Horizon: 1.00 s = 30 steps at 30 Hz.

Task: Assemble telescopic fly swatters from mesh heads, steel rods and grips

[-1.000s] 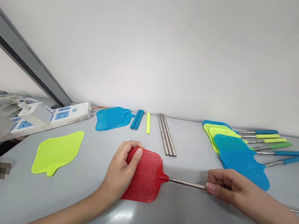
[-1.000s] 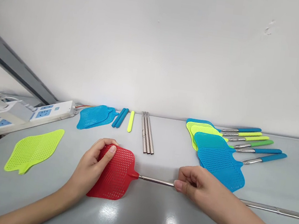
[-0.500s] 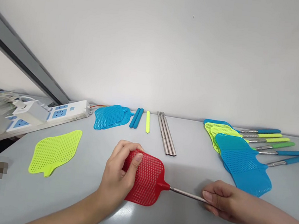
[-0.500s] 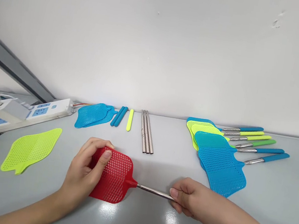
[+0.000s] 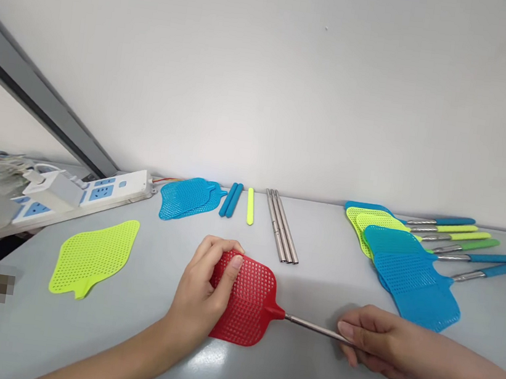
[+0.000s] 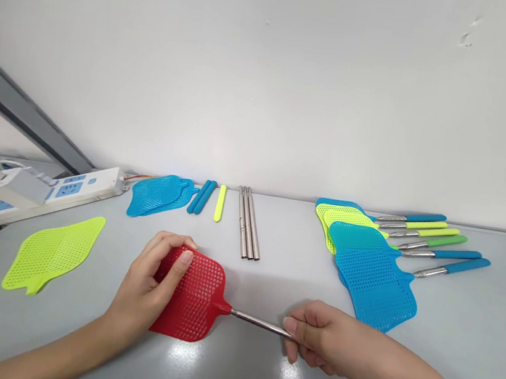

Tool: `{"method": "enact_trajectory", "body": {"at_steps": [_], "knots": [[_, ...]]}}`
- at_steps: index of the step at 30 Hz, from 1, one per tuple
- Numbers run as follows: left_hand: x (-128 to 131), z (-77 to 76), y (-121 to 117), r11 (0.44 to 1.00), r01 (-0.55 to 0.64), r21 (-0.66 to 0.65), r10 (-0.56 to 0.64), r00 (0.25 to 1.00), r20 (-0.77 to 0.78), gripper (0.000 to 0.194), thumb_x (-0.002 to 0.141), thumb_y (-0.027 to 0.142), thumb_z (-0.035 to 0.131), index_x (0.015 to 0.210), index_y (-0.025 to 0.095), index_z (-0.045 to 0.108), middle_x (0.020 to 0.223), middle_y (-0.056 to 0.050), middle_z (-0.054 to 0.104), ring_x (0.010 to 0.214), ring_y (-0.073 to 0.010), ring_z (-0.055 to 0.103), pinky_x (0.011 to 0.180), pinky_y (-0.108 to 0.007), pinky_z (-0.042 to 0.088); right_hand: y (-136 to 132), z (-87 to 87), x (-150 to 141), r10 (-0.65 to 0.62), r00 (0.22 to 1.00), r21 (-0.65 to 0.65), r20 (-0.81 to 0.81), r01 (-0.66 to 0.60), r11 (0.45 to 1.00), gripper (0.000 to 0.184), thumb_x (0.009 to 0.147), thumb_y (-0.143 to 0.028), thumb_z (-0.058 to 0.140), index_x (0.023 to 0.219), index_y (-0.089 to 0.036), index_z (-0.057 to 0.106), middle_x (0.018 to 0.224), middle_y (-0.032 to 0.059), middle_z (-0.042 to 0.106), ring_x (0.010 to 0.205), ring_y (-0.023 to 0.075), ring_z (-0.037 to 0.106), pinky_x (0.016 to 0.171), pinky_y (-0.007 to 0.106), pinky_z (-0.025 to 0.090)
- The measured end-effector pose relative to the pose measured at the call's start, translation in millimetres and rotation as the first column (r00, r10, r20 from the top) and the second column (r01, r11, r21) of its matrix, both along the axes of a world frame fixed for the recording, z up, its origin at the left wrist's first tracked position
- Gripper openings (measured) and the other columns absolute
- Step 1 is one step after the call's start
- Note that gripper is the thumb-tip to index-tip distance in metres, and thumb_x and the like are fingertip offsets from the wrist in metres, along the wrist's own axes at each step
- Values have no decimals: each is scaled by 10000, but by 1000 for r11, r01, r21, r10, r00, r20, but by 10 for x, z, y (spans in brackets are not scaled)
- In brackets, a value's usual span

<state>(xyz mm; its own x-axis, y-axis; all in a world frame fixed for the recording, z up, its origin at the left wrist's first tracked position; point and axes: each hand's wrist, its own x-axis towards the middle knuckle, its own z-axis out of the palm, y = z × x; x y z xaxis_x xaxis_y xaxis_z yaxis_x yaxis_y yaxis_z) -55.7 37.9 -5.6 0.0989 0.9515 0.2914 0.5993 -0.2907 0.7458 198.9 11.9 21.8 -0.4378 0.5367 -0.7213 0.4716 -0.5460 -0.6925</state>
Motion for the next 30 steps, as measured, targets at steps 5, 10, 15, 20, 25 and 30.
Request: {"method": "enact_trajectory", "body": {"at_steps": [5,10,15,20,25,30], "knots": [[-17,-17,17,999,25,-26,-25,1000,3,112,846,265,401,879,232,503,905,0,493,852,-140,486,740,-262,390,34,-68,46,42,999,4,-35,-42,999,360,819,-477,397,747,-155,541,468,-72,308,412,48,206,388,162,172],[-38,-19,65,999,45,-22,-46,998,-30,117,851,257,394,889,229,501,906,-2,495,868,-142,482,765,-268,382,51,-101,73,57,996,36,-62,-55,998,354,830,-470,386,794,-157,548,458,-76,329,391,37,208,372,148,180],[-73,-18,141,998,41,47,-37,996,-80,119,849,250,393,896,219,498,912,-13,492,873,-149,479,765,-271,383,51,-96,73,77,997,76,-27,-74,994,345,827,-478,385,824,-163,525,490,-64,406,370,25,277,342,121,224],[-113,-24,178,998,36,48,-32,996,-85,115,848,255,397,892,219,497,907,-9,493,867,-145,475,769,-263,375,65,-71,177,129,989,89,72,-135,987,360,815,-510,374,836,-171,493,527,-42,494,330,25,342,307,118,279],[-122,-16,208,999,12,42,-9,998,-58,130,855,267,381,871,213,498,887,-3,504,864,-143,476,780,-260,363,104,42,329,133,981,185,144,-159,970,386,804,-525,384,787,-160,510,552,-29,495,377,34,375,337,123,306],[-130,-29,235,999,-16,31,17,999,-32,144,854,285,377,868,212,501,892,-5,513,872,-149,477,783,-263,361,157,123,507,137,969,210,208,-181,961,326,822,-457,392,741,-160,501,575,-21,492,410,42,368,375,142,297]]}}
